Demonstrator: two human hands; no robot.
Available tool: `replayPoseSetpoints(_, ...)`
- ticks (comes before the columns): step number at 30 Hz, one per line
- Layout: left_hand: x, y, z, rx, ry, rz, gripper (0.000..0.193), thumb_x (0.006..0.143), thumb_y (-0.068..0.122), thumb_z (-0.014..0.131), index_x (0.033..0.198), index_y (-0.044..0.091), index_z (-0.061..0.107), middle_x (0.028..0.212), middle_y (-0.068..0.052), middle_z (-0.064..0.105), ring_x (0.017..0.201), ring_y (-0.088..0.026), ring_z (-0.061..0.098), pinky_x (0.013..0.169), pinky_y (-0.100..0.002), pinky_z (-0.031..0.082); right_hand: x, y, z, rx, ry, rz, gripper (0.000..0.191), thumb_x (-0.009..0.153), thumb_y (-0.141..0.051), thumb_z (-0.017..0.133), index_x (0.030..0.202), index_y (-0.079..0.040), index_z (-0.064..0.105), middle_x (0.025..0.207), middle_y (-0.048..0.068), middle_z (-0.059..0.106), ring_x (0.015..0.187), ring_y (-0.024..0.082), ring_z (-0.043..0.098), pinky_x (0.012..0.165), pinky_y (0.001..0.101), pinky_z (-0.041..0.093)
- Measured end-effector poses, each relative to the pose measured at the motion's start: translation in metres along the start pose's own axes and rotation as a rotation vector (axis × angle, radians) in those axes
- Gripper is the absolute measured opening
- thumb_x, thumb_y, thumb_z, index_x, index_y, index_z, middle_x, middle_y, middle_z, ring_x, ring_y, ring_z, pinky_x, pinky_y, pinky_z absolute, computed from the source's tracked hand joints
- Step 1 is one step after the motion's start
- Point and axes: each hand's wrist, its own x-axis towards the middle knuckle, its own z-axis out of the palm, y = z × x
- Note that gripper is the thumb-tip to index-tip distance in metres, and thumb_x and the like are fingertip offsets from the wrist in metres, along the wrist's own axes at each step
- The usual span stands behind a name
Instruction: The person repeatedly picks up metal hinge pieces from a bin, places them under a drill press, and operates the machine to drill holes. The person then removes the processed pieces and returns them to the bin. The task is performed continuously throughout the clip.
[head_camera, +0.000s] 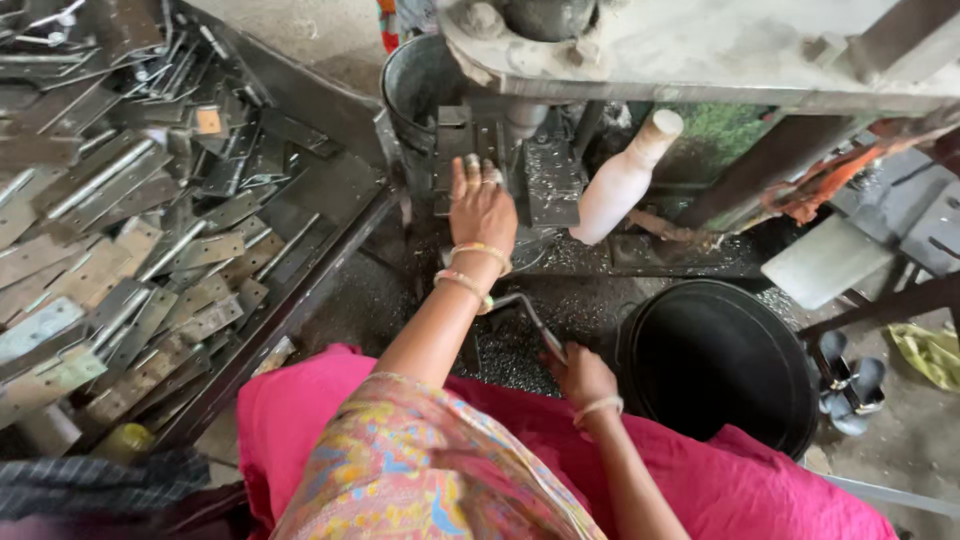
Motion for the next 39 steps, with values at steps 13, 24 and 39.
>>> replayPoseSetpoints(13, 0.038, -0.011, -0.005, 0.120, -0.138, -0.025, 0.043, 0.097, 0.016, 0.044, 0.131, 0.000, 0.065, 0.150, -0.013, 0.054, 0.150, -0.032, 0.032, 0.125, -0.053, 0.004, 0.001, -0.014, -0.017, -0.145, -0.070, 0.092, 0.053, 0.090, -0.062, 0.061, 0.098, -0.011, 0.071, 0.098, 0.019, 0.075, 0.093, 0.040, 0.073, 0.079, 0.0521, 0.057)
replayPoseSetpoints(24, -0.034, -0.079, -0.029, -0.344, 0.089, -0.160, 0.032, 0.089, 0.019, 0.058, 0.115, 0.007, 0.073, 0.126, -0.013, 0.068, 0.127, -0.031, 0.053, 0.107, -0.052, 0.037, -0.013, -0.011, -0.037, -0.309, 0.262, -0.036, 0.044, 0.095, -0.057, 0.056, 0.110, -0.017, 0.067, 0.096, 0.014, 0.075, 0.083, 0.038, 0.073, 0.069, 0.0513, 0.057)
replayPoseSetpoints(39, -0.045, -0.209, -0.013, 0.183, -0.136, -0.330, 0.014, 0.089, 0.013, 0.067, 0.092, 0.015, 0.081, 0.107, -0.008, 0.075, 0.117, -0.027, 0.062, 0.100, -0.045, 0.041, -0.023, -0.041, -0.064, -0.350, 0.429, -0.065, 0.041, 0.101, -0.054, 0.059, 0.099, -0.013, 0.064, 0.103, 0.007, 0.073, 0.082, 0.039, 0.072, 0.067, 0.0498, 0.055)
